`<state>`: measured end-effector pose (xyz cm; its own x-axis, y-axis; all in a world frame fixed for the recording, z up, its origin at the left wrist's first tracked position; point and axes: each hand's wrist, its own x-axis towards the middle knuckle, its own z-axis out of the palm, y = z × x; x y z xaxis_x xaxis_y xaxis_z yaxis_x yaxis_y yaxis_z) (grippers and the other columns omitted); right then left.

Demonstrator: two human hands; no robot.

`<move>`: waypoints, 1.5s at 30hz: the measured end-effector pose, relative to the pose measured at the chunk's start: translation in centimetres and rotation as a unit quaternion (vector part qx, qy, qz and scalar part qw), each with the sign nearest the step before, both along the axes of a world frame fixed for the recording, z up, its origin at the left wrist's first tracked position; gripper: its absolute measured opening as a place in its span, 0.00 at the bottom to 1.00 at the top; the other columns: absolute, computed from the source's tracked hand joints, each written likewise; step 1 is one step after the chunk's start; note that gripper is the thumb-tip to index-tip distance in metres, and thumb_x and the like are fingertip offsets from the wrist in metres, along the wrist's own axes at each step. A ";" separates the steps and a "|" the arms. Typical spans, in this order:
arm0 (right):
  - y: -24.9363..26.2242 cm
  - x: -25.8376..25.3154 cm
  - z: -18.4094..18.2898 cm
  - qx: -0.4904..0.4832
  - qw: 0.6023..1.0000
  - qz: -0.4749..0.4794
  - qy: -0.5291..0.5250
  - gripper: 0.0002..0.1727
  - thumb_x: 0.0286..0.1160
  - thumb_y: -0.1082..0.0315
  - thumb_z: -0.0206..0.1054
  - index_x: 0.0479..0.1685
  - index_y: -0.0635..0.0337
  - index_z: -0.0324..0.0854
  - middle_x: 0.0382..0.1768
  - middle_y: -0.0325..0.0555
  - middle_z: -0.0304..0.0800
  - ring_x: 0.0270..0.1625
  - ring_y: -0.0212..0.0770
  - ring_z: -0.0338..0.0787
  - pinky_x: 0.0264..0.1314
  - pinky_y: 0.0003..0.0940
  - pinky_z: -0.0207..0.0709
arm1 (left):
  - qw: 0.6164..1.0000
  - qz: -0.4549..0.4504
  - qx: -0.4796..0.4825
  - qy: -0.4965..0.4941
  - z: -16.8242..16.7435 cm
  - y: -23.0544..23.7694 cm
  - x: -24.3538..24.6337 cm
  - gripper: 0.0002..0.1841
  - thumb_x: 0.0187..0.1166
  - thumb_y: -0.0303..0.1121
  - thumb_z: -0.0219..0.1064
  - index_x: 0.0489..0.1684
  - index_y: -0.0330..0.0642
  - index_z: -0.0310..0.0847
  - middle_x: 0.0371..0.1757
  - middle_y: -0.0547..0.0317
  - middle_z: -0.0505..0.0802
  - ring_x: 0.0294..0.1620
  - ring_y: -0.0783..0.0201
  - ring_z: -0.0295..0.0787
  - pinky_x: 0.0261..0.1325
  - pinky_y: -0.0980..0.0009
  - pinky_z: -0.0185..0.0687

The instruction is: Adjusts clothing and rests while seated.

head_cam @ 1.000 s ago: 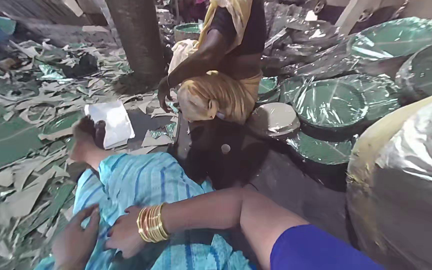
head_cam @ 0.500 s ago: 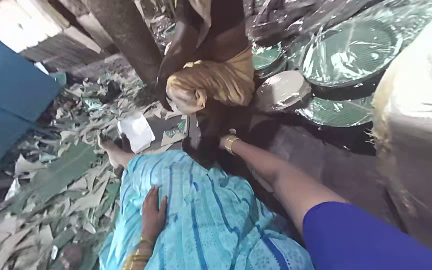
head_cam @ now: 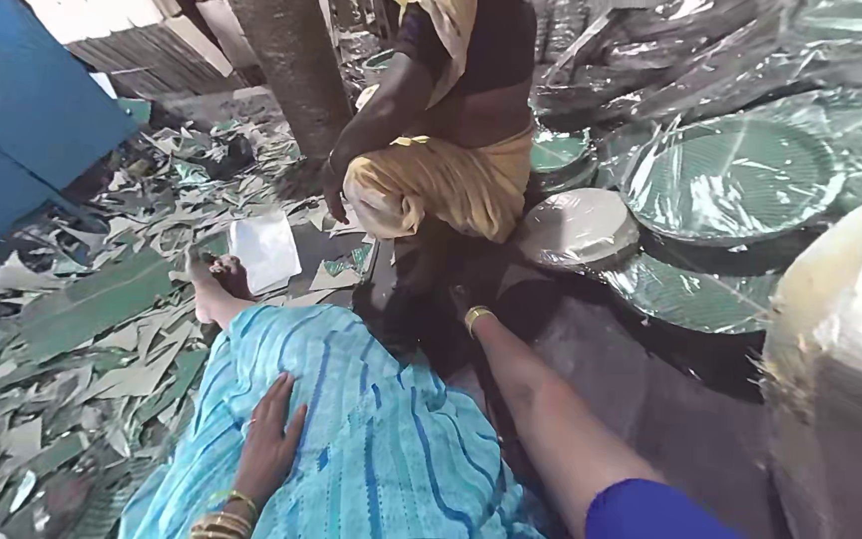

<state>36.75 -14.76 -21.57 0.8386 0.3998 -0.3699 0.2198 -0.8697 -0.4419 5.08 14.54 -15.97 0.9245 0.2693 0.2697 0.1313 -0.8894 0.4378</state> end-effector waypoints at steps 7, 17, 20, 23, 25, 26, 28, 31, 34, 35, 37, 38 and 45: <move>-0.2 -3.6 0.8 0.036 0.998 -0.045 0.026 0.27 0.90 0.60 0.58 0.82 0.65 0.72 0.80 0.64 0.76 0.84 0.62 0.73 0.86 0.60 0.63 | 0.999 -0.001 -0.018 0.037 1.0 -0.8 0.7 0.33 0.85 0.47 0.49 0.85 0.33 0.68 0.89 0.37 0.68 0.90 0.34 0.61 0.86 0.35 0.55; -2.3 -10.6 -0.6 0.116 0.989 -0.081 -0.048 0.34 0.74 0.52 0.73 0.75 0.65 0.78 0.78 0.68 0.74 0.77 0.63 0.79 0.80 0.55 0.73 | 0.997 0.002 -0.055 0.054 0.6 0.4 -0.2 0.33 0.85 0.45 0.53 0.87 0.33 0.64 0.91 0.38 0.65 0.91 0.36 0.58 0.89 0.39 0.52; -4.6 -9.1 -0.1 0.079 0.984 -0.144 -0.075 0.36 0.75 0.53 0.74 0.79 0.67 0.75 0.80 0.71 0.71 0.80 0.65 0.76 0.82 0.55 0.71 | 0.994 0.012 -0.086 0.072 0.7 0.7 -0.6 0.34 0.85 0.43 0.57 0.86 0.28 0.64 0.89 0.32 0.65 0.91 0.34 0.56 0.90 0.39 0.50; -7.5 -8.2 0.8 0.037 0.974 -0.200 -0.095 0.36 0.75 0.53 0.73 0.78 0.68 0.74 0.81 0.71 0.70 0.81 0.66 0.75 0.80 0.56 0.72 | 0.978 0.051 -0.131 0.151 1.8 0.7 -1.2 0.34 0.88 0.44 0.59 0.85 0.25 0.62 0.86 0.27 0.69 0.88 0.34 0.63 0.89 0.43 0.55; -9.6 -8.1 0.7 0.030 0.969 -0.228 -0.094 0.36 0.73 0.56 0.75 0.78 0.69 0.74 0.82 0.71 0.68 0.81 0.67 0.74 0.80 0.58 0.72 | 0.965 0.072 -0.169 0.184 1.9 1.0 -1.2 0.35 0.89 0.47 0.60 0.86 0.27 0.62 0.81 0.25 0.74 0.81 0.33 0.73 0.83 0.40 0.65; -10.6 -8.2 0.1 0.028 0.967 -0.238 -0.090 0.37 0.72 0.56 0.76 0.78 0.70 0.74 0.82 0.71 0.68 0.81 0.67 0.74 0.80 0.59 0.72 | 0.961 0.077 -0.182 0.192 1.7 1.3 -1.2 0.35 0.89 0.48 0.60 0.87 0.29 0.61 0.79 0.25 0.76 0.79 0.32 0.75 0.82 0.39 0.66; -12.5 -8.6 -2.5 0.025 0.966 -0.248 -0.072 0.39 0.72 0.54 0.76 0.79 0.69 0.73 0.80 0.70 0.72 0.80 0.66 0.75 0.80 0.59 0.72 | 0.954 0.084 -0.201 0.207 1.7 1.5 -1.2 0.37 0.89 0.50 0.59 0.89 0.31 0.58 0.78 0.26 0.77 0.79 0.33 0.76 0.82 0.38 0.66; -14.2 -10.4 -7.7 0.080 0.951 -0.279 -0.101 0.37 0.77 0.49 0.72 0.80 0.63 0.73 0.74 0.68 0.79 0.74 0.65 0.82 0.76 0.60 0.75 | 0.948 0.094 -0.209 0.221 1.8 1.3 -1.2 0.38 0.89 0.51 0.58 0.90 0.33 0.56 0.79 0.28 0.78 0.78 0.34 0.77 0.80 0.38 0.68; -13.2 -11.4 -9.5 0.081 0.929 -0.323 -0.162 0.35 0.79 0.50 0.70 0.80 0.62 0.75 0.73 0.69 0.80 0.74 0.67 0.82 0.76 0.60 0.74 | 0.945 0.103 -0.213 0.228 2.3 1.1 -1.2 0.38 0.89 0.52 0.58 0.90 0.33 0.56 0.79 0.27 0.77 0.78 0.33 0.76 0.81 0.38 0.68; -12.7 -11.4 -9.6 0.074 0.924 -0.340 -0.161 0.35 0.80 0.50 0.69 0.81 0.63 0.74 0.74 0.69 0.79 0.76 0.68 0.80 0.77 0.60 0.73 | 0.945 0.102 -0.211 0.230 2.4 1.0 -1.2 0.38 0.89 0.52 0.58 0.90 0.33 0.56 0.79 0.26 0.77 0.79 0.33 0.76 0.81 0.38 0.67; -12.0 -11.5 -9.0 0.056 0.919 -0.363 -0.141 0.36 0.81 0.49 0.68 0.82 0.65 0.72 0.77 0.69 0.77 0.78 0.67 0.78 0.78 0.61 0.72 | 0.946 0.095 -0.203 0.233 2.4 1.1 -1.2 0.38 0.90 0.51 0.57 0.90 0.31 0.56 0.79 0.26 0.77 0.79 0.34 0.76 0.82 0.38 0.66; -11.8 -11.5 -8.6 0.045 0.919 -0.368 -0.132 0.37 0.81 0.49 0.67 0.82 0.65 0.71 0.77 0.69 0.76 0.79 0.65 0.78 0.78 0.60 0.72 | 0.946 0.092 -0.198 0.238 2.4 1.2 -1.2 0.38 0.90 0.51 0.57 0.90 0.32 0.56 0.80 0.26 0.76 0.80 0.34 0.75 0.83 0.38 0.65; -12.3 -11.8 -8.4 0.029 0.935 -0.338 -0.099 0.41 0.80 0.50 0.67 0.88 0.65 0.62 0.84 0.65 0.69 0.85 0.61 0.72 0.85 0.55 0.67 | 0.945 0.084 -0.198 0.246 2.8 1.2 -1.4 0.37 0.91 0.51 0.55 0.91 0.33 0.55 0.80 0.27 0.76 0.82 0.33 0.73 0.85 0.39 0.63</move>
<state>24.99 -27.06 -29.95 0.9569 -0.2324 -0.1740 -0.2892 -0.8158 -0.5008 3.63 15.77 -13.16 0.8468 0.4135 -0.3346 0.5308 -0.6171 0.5808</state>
